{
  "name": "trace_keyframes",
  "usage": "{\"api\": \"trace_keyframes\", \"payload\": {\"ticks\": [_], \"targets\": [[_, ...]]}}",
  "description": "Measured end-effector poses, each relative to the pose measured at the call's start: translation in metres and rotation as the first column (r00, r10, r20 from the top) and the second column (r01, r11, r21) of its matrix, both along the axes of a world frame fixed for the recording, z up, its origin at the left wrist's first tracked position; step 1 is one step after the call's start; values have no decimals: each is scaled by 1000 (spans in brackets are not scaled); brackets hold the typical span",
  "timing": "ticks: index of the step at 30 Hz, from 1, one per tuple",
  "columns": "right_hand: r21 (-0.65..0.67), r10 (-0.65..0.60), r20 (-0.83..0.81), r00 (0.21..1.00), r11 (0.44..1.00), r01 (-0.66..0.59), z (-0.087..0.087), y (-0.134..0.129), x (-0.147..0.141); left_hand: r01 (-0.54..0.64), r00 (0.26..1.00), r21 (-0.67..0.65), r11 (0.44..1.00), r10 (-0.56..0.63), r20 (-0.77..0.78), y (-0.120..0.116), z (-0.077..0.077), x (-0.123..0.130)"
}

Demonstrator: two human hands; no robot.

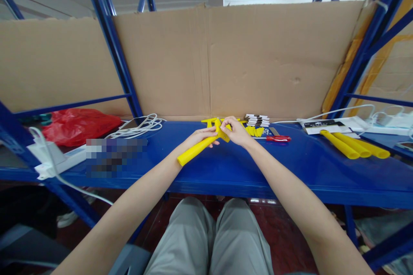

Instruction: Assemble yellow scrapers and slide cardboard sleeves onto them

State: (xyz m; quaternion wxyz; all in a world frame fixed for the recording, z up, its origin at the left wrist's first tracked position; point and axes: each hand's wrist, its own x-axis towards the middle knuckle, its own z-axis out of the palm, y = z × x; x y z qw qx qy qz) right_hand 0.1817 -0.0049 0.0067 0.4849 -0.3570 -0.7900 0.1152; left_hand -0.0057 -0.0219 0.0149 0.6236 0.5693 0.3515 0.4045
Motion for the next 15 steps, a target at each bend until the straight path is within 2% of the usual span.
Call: {"api": "trace_keyframes", "payload": {"ticks": [8, 11, 15], "targets": [[-25, -35, -11, 999, 999, 35, -2, 3, 0, 25, 1000, 12, 1000, -25, -10, 4, -5, 0], [-151, -42, -97, 994, 988, 27, -5, 4, -1, 27, 999, 23, 999, -27, -30, 4, -6, 0], [-335, -15, -233, 972, 940, -66, -7, 1, -3, 28, 999, 46, 999, -26, -45, 3, -5, 0]]}}
